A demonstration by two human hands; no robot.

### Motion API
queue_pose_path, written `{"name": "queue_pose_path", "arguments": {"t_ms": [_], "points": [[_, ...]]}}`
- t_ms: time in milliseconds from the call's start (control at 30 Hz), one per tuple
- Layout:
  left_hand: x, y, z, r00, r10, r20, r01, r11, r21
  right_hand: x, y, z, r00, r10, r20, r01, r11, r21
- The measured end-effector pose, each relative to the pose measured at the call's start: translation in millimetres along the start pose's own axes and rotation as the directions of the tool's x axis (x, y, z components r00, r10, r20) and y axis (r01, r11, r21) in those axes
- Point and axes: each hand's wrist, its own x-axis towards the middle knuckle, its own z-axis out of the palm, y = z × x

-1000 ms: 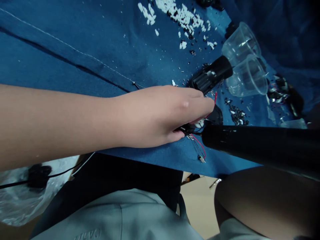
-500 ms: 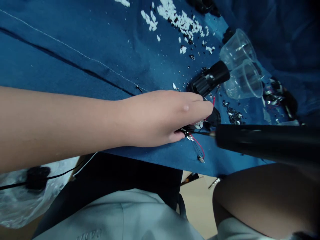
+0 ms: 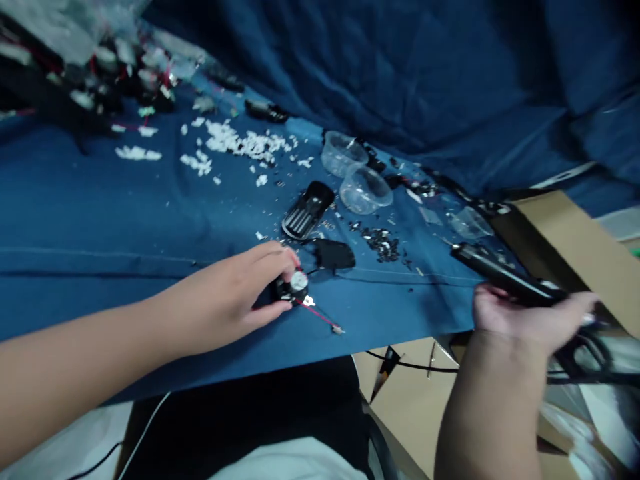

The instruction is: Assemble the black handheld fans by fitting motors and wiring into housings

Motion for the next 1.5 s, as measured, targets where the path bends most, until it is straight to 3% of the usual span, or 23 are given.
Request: {"name": "queue_pose_path", "arguments": {"t_ms": [100,233,367,500,600,667,700,800,867,967,1133,1267,1367,1500], "points": [[0.1,-1.1,-1.8,0.999,-0.047,0.021,0.046,0.999,0.024,19.4,24.3,-14.4,0.994,-0.007,-0.108,0.004,1.000,-0.024],[-1.0,3.3,-2.6,0.996,-0.087,0.002,0.087,0.996,0.031,26.5,60.4,-9.8,0.975,0.044,-0.220,-0.042,0.999,0.013],[0.0,7.3,-6.6,0.998,-0.067,-0.004,0.067,0.996,0.055,11.9,66.2,0.7,0.961,0.116,-0.250,-0.099,0.992,0.082],[3.4,10.4,-13.2,0.999,-0.051,-0.006,0.051,0.996,0.072,-26.6,51.9,5.5,0.982,0.137,-0.131,-0.133,0.990,0.037],[5.1,13.3,-16.9,0.999,-0.051,0.007,0.051,0.996,0.076,-86.9,41.5,15.8,0.982,0.144,0.120,-0.135,0.988,-0.077],[5.6,15.0,-18.9,0.998,-0.052,0.019,0.050,0.995,0.081,-139.2,36.1,28.8,0.936,0.121,0.331,-0.070,0.984,-0.163],[5.8,15.6,-19.8,0.998,-0.051,0.025,0.048,0.995,0.084,-165.5,33.8,36.8,0.885,0.119,0.450,-0.022,0.976,-0.215],[6.7,16.3,-22.7,0.999,-0.032,0.040,0.029,0.995,0.092,-228.1,29.4,62.4,0.666,0.129,0.735,0.206,0.915,-0.348],[7.0,16.2,-24.2,0.999,-0.015,0.041,0.011,0.995,0.095,-250.0,29.2,75.9,0.545,0.124,0.829,0.350,0.865,-0.359],[6.5,15.3,-25.6,1.000,-0.003,0.031,0.000,0.995,0.100,-260.8,31.2,86.3,0.437,0.117,0.892,0.477,0.811,-0.340],[5.3,9.4,-23.2,1.000,0.007,0.028,-0.010,0.994,0.106,-274.6,25.5,93.0,0.373,0.124,0.920,0.524,0.790,-0.319],[5.1,2.9,-20.5,1.000,0.015,0.022,-0.017,0.995,0.100,-297.2,17.8,106.1,0.337,0.215,0.917,0.420,0.837,-0.351],[5.1,1.7,-22.4,0.998,-0.008,0.057,0.003,0.997,0.083,-310.2,17.0,118.2,0.331,0.263,0.906,0.352,0.856,-0.378],[6.3,2.2,-28.1,0.993,-0.089,0.077,0.087,0.996,0.031,-319.7,17.3,130.2,0.319,0.263,0.911,0.355,0.858,-0.372]]}}
